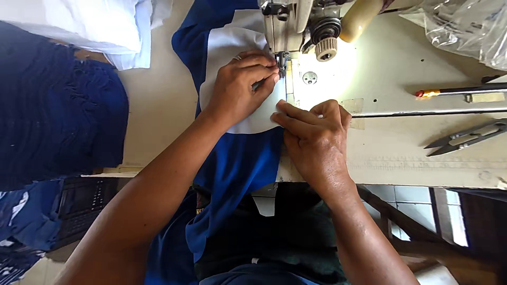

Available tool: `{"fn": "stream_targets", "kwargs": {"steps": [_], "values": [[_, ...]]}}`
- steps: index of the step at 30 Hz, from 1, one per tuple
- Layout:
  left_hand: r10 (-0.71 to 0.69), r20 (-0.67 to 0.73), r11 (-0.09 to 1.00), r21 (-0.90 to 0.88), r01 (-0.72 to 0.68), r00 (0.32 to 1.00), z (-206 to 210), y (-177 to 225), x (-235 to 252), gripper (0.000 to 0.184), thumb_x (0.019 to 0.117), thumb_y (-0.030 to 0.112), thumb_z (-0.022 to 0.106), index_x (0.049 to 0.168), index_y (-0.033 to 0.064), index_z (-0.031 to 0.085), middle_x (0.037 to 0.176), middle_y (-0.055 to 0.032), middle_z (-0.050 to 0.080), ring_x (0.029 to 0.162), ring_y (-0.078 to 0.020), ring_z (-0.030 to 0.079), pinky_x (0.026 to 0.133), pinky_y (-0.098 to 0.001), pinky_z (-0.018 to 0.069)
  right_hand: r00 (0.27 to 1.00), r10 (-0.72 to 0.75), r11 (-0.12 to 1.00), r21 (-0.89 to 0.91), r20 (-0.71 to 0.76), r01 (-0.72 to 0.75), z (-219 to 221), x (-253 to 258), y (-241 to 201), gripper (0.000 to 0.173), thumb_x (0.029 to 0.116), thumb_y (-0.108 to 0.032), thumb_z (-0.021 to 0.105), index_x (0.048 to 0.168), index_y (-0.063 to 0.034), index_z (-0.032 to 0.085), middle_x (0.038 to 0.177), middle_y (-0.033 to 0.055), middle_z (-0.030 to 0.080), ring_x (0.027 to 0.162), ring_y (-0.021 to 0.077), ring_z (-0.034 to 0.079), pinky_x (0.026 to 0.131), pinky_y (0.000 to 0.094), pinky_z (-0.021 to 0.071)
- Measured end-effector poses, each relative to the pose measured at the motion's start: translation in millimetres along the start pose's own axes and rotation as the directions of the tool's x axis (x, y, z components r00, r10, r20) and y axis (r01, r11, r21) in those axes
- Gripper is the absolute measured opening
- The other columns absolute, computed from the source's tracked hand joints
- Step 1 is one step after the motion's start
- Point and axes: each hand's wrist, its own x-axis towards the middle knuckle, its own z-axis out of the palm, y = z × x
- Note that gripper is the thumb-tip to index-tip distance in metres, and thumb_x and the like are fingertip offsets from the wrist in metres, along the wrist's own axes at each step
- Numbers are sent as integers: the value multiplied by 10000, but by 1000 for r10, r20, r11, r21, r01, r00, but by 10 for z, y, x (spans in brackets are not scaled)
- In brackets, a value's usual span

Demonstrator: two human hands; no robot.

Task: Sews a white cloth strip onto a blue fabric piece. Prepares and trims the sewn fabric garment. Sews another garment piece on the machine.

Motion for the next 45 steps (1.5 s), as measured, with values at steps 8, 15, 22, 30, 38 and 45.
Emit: {"fn": "stream_targets", "kwargs": {"steps": [8,15,22,30,38,45], "values": [[-3,-1,1000,4,3,1000,2,8,0,221,1017,183,627,1023,63,812,1174,-95,760,1214,-219,674,1074,-350,501,1000,5,1000,-7,-6,-5,5,0,-3,297,939,-55,601,1079,-189,827,1268,-23,734,980,253,615,948,507,358],[-1,-9,1000,10,1,1000,11,3,6,215,1014,182,636,1014,58,812,1158,-99,763,1204,-219,680,1077,-345,503,1000,14,1000,-7,-1,-14,3,1,-5,294,938,-61,604,1083,-188,825,1275,-22,733,985,260,616,945,508,358],[0,-14,1000,13,1,1000,12,7,6,213,1013,179,636,1025,59,813,1162,-92,763,1208,-216,678,1085,-340,496,1000,17,1000,-10,-3,-17,6,1,-6,302,937,-55,599,1077,-194,827,1279,-29,730,983,256,613,944,505,357],[-1,-7,1000,25,1,1000,13,5,12,221,1018,182,627,1024,62,814,1164,-90,764,1211,-213,676,1086,-341,493,1000,29,999,-13,5,-29,-1,13,-19,301,938,-54,599,1093,-181,823,1291,-29,725,986,254,609,942,501,356],[-26,-6,999,21,26,1000,17,12,9,229,1020,208,632,1041,68,811,1199,-100,750,1213,-214,672,1077,-336,501,1000,28,999,-28,3,-28,-3,15,-15,299,947,-62,599,1102,-188,822,1294,-31,723,994,257,607,947,503,359],[-396,217,918,68,391,892,-392,326,17,396,1089,225,436,1354,22,649,1263,-176,691,1127,-254,672,1001,-405,521,999,-3,999,45,-35,4,97,-403,-586,195,947,-106,639,1025,-153,811,1111,26,769,1095,306,655,997,554,453]]}}
